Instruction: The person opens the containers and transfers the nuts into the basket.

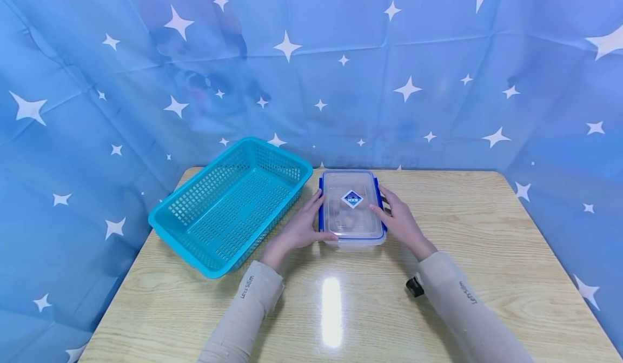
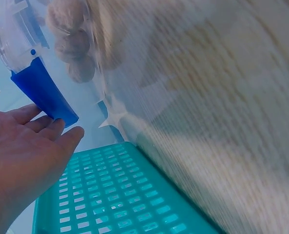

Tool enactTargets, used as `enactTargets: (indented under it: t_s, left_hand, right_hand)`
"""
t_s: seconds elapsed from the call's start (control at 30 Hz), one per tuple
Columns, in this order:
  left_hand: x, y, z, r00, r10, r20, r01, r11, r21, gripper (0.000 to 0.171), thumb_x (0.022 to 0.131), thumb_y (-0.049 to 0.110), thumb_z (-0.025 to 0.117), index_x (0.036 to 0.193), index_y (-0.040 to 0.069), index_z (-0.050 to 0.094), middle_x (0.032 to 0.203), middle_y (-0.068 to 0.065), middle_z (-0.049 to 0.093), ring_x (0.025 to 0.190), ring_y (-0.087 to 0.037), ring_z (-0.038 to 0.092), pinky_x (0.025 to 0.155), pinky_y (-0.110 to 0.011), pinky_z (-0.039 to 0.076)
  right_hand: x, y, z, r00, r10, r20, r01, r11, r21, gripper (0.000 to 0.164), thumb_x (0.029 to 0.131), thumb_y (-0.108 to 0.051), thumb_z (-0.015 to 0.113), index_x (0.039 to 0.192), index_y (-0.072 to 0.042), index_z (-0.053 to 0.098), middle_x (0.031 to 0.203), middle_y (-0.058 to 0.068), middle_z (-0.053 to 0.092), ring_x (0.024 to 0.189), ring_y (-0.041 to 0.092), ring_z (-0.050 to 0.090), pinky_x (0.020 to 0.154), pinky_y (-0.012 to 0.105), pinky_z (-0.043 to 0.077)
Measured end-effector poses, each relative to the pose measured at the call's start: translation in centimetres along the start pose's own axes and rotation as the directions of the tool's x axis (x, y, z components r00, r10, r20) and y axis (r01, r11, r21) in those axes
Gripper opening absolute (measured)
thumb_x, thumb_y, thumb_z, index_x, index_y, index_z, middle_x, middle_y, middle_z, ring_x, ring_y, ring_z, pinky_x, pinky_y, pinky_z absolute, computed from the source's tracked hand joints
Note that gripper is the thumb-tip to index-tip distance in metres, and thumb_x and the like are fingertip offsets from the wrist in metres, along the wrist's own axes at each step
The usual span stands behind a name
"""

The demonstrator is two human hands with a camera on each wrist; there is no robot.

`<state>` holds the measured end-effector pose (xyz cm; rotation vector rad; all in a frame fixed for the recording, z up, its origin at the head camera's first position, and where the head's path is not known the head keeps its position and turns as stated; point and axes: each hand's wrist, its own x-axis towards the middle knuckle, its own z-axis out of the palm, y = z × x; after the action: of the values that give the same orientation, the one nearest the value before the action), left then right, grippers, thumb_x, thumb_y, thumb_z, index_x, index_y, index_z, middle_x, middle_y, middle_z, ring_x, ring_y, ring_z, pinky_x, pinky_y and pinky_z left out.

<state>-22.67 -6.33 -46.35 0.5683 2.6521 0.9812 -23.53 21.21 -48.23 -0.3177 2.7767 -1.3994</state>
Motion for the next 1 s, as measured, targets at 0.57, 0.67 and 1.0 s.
enactTargets:
  t_s: [0.57, 0.67, 1.0]
  left_hand:
    - [0.00, 0.12, -0.08, 1.000, -0.004, 0.001, 0.004, 1.000, -0.002, 0.112, 0.079, 0.050, 0.081, 0.162, 0.019, 0.012, 0.170, 0.006, -0.001, 0.156, -0.026, 0.013, 0.124, -0.051, 0.024]
    - [-0.01, 0.13, -0.07, 1.000, -0.005, 0.000, 0.005, 1.000, -0.002, 0.111, 0.079, 0.050, 0.081, 0.162, 0.019, 0.012, 0.170, 0.006, -0.001, 0.156, -0.027, 0.013, 0.124, -0.051, 0.024]
    - [0.06, 0.04, -0.06, 1.000, 0.001, -0.002, -0.001, 1.000, 0.005, 0.111, 0.079, 0.049, 0.081, 0.162, 0.018, 0.013, 0.170, 0.004, 0.000, 0.156, -0.027, 0.013, 0.124, -0.051, 0.024]
  right_hand:
    - [-0.25, -0.03, 0.06, 0.993, 0.104, -0.054, -0.101, 0.993, 0.054, 0.075, 0.100, -0.041, 0.058, 0.156, -0.002, 0.027, 0.155, 0.024, 0.041, 0.125, 0.042, 0.058, 0.097, 0.053, 0.056]
    - [-0.30, 0.06, 0.14, 0.991, 0.115, -0.062, -0.111, 0.991, 0.070, 0.075, 0.100, -0.042, 0.058, 0.156, -0.002, 0.028, 0.154, 0.024, 0.042, 0.125, 0.042, 0.057, 0.097, 0.052, 0.055]
    - [-0.57, -0.13, 0.21, 0.986, 0.151, -0.064, -0.144, 0.983, 0.113, 0.074, 0.100, -0.043, 0.057, 0.155, -0.001, 0.030, 0.151, 0.025, 0.046, 0.125, 0.040, 0.057, 0.098, 0.050, 0.056]
